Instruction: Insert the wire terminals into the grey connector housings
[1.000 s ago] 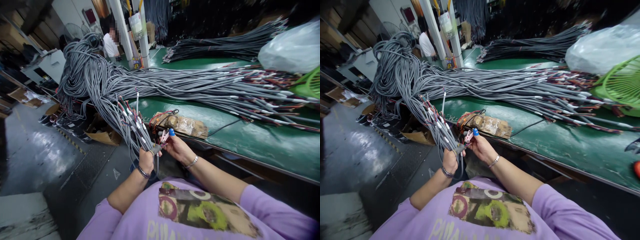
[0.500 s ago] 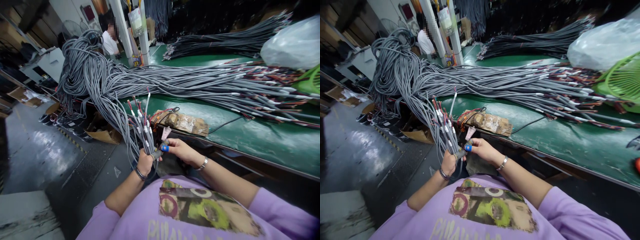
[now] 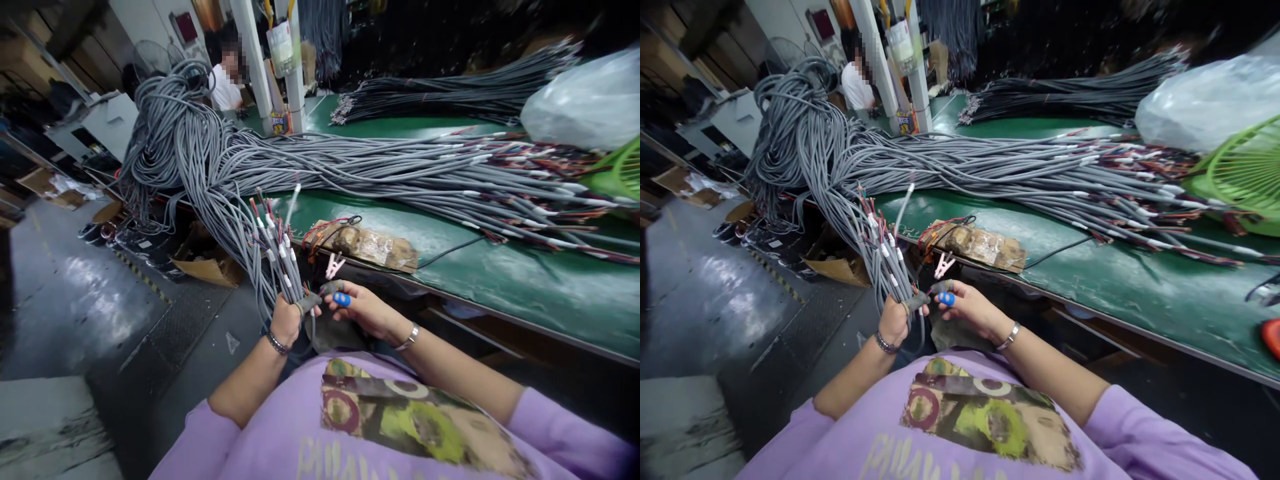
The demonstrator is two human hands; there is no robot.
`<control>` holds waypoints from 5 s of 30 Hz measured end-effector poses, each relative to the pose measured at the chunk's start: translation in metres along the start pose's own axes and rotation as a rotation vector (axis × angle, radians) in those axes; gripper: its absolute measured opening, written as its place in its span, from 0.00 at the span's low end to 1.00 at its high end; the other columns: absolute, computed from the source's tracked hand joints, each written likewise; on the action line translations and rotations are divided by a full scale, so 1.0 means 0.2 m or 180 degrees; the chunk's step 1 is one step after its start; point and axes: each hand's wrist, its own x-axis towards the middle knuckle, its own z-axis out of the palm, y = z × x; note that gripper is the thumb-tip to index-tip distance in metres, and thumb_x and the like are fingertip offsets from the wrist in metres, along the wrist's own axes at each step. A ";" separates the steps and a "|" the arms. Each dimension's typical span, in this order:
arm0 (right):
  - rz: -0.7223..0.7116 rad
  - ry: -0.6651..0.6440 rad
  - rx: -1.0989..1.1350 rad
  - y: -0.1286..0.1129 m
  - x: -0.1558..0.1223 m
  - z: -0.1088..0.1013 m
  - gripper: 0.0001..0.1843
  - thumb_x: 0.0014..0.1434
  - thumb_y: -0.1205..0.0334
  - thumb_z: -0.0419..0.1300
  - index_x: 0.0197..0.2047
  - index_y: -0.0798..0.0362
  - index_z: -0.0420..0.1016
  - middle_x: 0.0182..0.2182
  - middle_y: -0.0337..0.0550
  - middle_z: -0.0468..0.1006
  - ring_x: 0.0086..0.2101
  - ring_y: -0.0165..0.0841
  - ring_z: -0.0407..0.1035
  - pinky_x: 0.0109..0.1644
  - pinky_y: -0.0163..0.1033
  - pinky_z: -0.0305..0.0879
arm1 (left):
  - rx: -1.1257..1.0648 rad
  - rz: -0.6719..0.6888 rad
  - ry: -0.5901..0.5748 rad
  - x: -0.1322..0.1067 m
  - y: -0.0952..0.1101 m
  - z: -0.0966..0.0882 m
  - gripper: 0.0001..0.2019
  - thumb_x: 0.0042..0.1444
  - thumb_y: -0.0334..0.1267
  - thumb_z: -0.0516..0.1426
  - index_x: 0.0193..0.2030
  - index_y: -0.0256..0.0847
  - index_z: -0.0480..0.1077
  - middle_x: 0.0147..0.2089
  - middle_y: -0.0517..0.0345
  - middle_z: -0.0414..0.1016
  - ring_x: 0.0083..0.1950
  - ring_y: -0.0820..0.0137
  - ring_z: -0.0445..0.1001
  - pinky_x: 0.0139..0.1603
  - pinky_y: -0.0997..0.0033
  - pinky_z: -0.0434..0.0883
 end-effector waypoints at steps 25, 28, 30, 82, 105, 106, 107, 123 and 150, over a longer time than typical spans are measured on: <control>-0.0200 0.0537 -0.0437 0.04 0.01 0.10 0.16 0.49 0.52 0.63 0.21 0.53 0.64 0.16 0.32 0.62 0.19 0.23 0.53 0.25 0.33 0.51 | -0.0422 0.0203 0.0285 0.03 -0.03 -0.02 0.09 0.42 0.38 0.65 0.21 0.35 0.71 0.16 0.60 0.70 0.20 0.72 0.70 0.26 0.73 0.67; 0.0003 0.0486 -0.0043 0.04 0.01 0.07 0.16 0.48 0.50 0.64 0.26 0.53 0.68 0.22 0.35 0.68 0.22 0.25 0.59 0.29 0.35 0.57 | -0.0370 0.0127 0.0214 0.03 -0.04 -0.03 0.10 0.42 0.39 0.65 0.20 0.35 0.71 0.15 0.59 0.70 0.20 0.72 0.70 0.25 0.73 0.66; 0.0136 0.0412 0.0144 0.04 0.01 0.06 0.15 0.46 0.51 0.66 0.31 0.53 0.71 0.27 0.37 0.71 0.25 0.26 0.62 0.31 0.36 0.60 | -0.0305 0.0095 0.0153 0.03 -0.05 -0.03 0.10 0.43 0.39 0.64 0.20 0.35 0.72 0.16 0.58 0.71 0.21 0.71 0.71 0.25 0.72 0.67; -0.0109 0.0299 -0.0388 -0.03 0.01 0.07 0.15 0.43 0.53 0.68 0.29 0.54 0.74 0.25 0.38 0.73 0.26 0.27 0.62 0.32 0.35 0.58 | -0.0022 -0.0032 -0.0131 0.01 -0.01 0.00 0.09 0.41 0.38 0.63 0.22 0.36 0.70 0.17 0.59 0.71 0.19 0.72 0.68 0.24 0.71 0.66; -0.0220 0.0977 -0.0094 -0.01 0.06 0.01 0.20 0.42 0.48 0.67 0.21 0.53 0.64 0.17 0.33 0.62 0.21 0.25 0.55 0.29 0.35 0.55 | 0.0101 -0.0082 -0.0036 0.01 0.00 0.01 0.11 0.41 0.41 0.64 0.20 0.37 0.69 0.16 0.59 0.70 0.19 0.72 0.68 0.24 0.71 0.66; -0.0162 0.0863 0.0010 -0.02 0.06 0.01 0.19 0.42 0.48 0.68 0.22 0.53 0.66 0.19 0.33 0.65 0.22 0.25 0.57 0.30 0.35 0.56 | 0.0101 -0.0081 -0.0068 0.01 0.00 0.01 0.11 0.41 0.41 0.64 0.20 0.37 0.69 0.16 0.59 0.70 0.19 0.72 0.68 0.24 0.71 0.66; -0.0077 0.0735 0.0084 -0.02 0.06 0.01 0.19 0.41 0.49 0.68 0.25 0.53 0.68 0.21 0.35 0.68 0.23 0.25 0.59 0.31 0.35 0.58 | 0.0107 -0.0080 -0.0100 0.01 0.00 0.01 0.11 0.41 0.40 0.64 0.20 0.37 0.69 0.16 0.59 0.70 0.19 0.72 0.68 0.24 0.71 0.66; -0.0217 0.0757 -0.0389 -0.03 0.09 0.07 0.17 0.41 0.52 0.68 0.24 0.54 0.69 0.20 0.35 0.70 0.23 0.26 0.61 0.32 0.36 0.58 | 0.0221 -0.0085 -0.0254 0.00 -0.01 0.01 0.10 0.42 0.39 0.64 0.20 0.37 0.69 0.17 0.59 0.70 0.19 0.72 0.68 0.24 0.71 0.66; 0.0338 0.0239 0.0947 -0.07 0.11 -0.06 0.21 0.45 0.44 0.66 0.31 0.53 0.73 0.28 0.40 0.74 0.25 0.27 0.65 0.31 0.35 0.64 | -0.0308 -0.0023 -0.0027 0.01 0.07 0.06 0.09 0.40 0.37 0.64 0.23 0.36 0.70 0.16 0.60 0.70 0.18 0.73 0.67 0.22 0.73 0.64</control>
